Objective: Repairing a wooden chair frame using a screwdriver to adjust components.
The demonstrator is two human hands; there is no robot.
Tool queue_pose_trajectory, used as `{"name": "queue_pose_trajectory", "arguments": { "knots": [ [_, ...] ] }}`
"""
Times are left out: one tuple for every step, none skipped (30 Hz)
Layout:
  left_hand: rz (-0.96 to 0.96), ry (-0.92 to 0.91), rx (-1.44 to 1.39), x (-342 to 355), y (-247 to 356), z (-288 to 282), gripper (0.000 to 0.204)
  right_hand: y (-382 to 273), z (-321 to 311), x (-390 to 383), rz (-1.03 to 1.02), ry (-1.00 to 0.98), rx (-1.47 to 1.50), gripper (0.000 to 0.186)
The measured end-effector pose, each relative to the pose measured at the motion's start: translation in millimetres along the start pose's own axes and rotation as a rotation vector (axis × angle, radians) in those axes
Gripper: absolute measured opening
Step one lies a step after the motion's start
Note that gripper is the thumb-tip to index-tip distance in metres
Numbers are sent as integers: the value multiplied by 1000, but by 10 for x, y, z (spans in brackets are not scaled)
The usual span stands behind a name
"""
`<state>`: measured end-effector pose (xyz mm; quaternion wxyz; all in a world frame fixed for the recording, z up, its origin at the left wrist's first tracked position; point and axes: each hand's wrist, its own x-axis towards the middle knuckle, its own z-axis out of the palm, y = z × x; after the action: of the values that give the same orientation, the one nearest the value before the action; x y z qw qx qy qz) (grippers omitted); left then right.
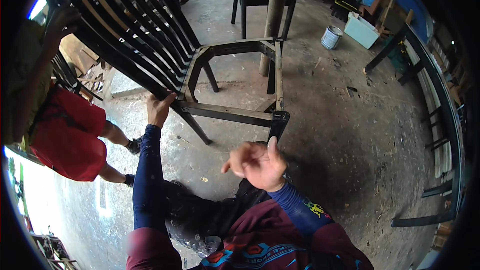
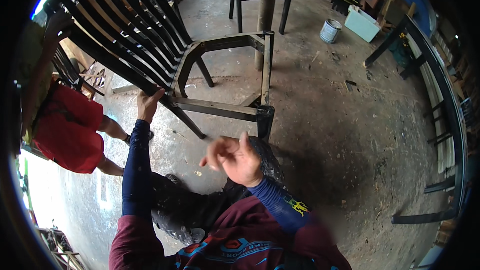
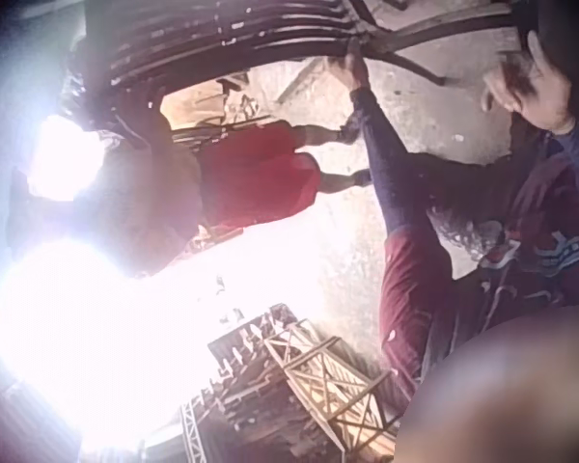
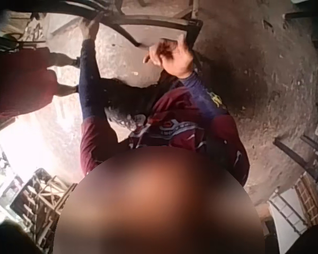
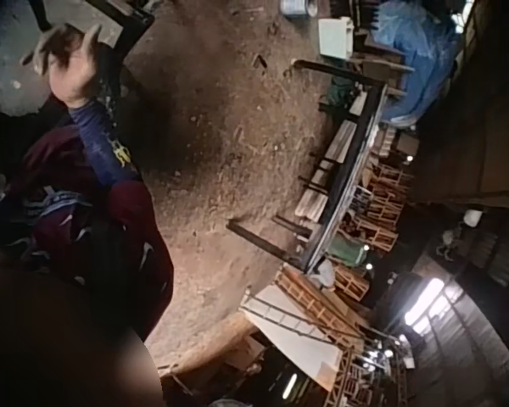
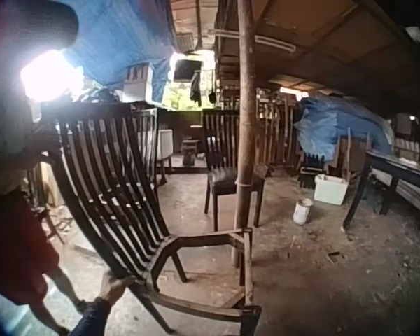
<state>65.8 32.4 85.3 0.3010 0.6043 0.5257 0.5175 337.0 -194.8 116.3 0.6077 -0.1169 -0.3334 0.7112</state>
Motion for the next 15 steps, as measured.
{"name": "queue_pose_trajectory", "arguments": {
  "knots": [
    [7,-13,-9,-10,0,8,24,-41,-72,-10,-17,-76,2,78],
    [-26,-22,39,5,12,13,24,-98,-156,11,-64,-197,31,75],
    [-28,9,54,-6,24,20,23,-162,-225,14,-150,-117,-202,67],
    [11,16,6,3,47,23,23,-230,-291,9,-183,98,-419,57],
    [56,69,-12,-2,69,26,22,-334,-402,81,-279,247,-647,45],
    [50,116,11,-1,97,26,21,-400,-493,150,-336,515,-921,37],
    [70,126,-40,6,128,13,23,-571,-627,229,-305,620,-1235,28],
    [119,142,-56,8,155,5,23,-618,-778,451,-419,750,-1340,21],
    [155,202,-91,14,182,-9,27,-715,-923,608,-520,742,-1538,22],
    [184,245,-114,26,203,-14,30,-820,-1062,717,-622,685,-1973,42],
    [174,244,-103,24,217,-23,35,-816,-1167,812,-453,701,-2008,54],
    [173,248,-98,33,226,-21,35,-804,-1252,903,-173,776,-2031,67],
    [199,226,-109,39,225,1,35,-833,-1322,926,-275,742,-2030,67],
    [194,233,-109,45,220,23,34,-846,-1371,944,-83,677,-1860,73],
    [141,255,-119,52,209,68,32,-848,-1394,964,158,688,-1692,78]
  ]
}}
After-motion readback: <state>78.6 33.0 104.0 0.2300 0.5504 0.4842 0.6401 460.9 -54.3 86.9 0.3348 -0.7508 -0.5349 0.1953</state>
